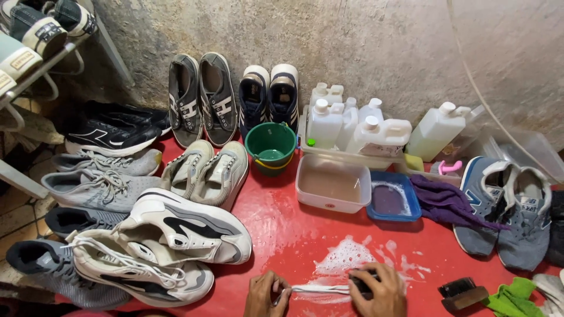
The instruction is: Wiping and scrubbing a white shoelace with a green cloth and soapy water on a red surface.
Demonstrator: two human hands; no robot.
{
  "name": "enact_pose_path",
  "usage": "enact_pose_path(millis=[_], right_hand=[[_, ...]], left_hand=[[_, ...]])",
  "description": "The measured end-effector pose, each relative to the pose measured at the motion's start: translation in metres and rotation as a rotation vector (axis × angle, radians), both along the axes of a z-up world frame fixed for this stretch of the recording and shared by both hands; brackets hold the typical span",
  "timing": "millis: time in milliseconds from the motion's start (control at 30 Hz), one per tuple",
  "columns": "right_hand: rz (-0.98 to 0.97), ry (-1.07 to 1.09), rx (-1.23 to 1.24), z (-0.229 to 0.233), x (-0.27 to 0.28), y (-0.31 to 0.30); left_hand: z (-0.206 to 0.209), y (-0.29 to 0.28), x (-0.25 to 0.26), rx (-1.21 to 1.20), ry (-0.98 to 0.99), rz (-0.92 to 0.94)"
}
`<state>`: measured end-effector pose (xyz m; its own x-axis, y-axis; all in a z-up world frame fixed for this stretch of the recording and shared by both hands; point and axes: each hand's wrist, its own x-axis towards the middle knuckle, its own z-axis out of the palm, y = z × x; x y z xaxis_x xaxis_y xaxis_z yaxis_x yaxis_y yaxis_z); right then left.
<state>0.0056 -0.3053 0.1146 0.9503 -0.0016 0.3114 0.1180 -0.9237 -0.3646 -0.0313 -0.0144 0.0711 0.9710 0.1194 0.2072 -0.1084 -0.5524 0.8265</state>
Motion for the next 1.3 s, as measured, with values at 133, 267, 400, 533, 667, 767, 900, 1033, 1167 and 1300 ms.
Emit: enact_pose_path(millis=[133,267,400,533,667,767,900,1033,1167,1300], right_hand=[[0.229,-0.177,0.276,0.029,-0.015,0.085],[0.415,-0.261,0.132,-0.023,-0.017,0.105],[0.23,-0.165,0.01,-0.034,-0.013,0.052],[-0.019,0.039,-0.176,-0.014,0.002,0.004],[0.021,-0.151,0.146,0.022,-0.003,0.052],[0.222,-0.221,0.219,-0.005,-0.019,0.107],[0.265,-0.26,0.072,-0.036,-0.029,0.103],[0.075,-0.039,0.054,-0.012,-0.033,0.046],[-0.101,0.025,0.015,0.012,-0.027,0.016],[0.084,-0.228,0.185,0.053,-0.026,0.062]], left_hand=[[-0.026,0.003,0.006,0.043,-0.028,-0.015],[-0.038,0.003,0.012,0.065,-0.208,-0.05],[-0.028,0.004,0.009,0.044,-0.151,-0.067],[-0.017,0.004,0.007,0.02,-0.152,-0.067],[-0.026,0.003,0.012,0.026,-0.206,-0.089],[-0.027,0.005,0.01,0.042,-0.243,-0.094],[-0.006,0.004,0.006,0.011,-0.237,-0.096],[0.015,0.003,0.003,-0.028,-0.201,-0.109],[0.017,0.003,0.001,0.004,-0.144,-0.11],[0.034,0.003,-0.003,-0.018,-0.11,-0.11]])
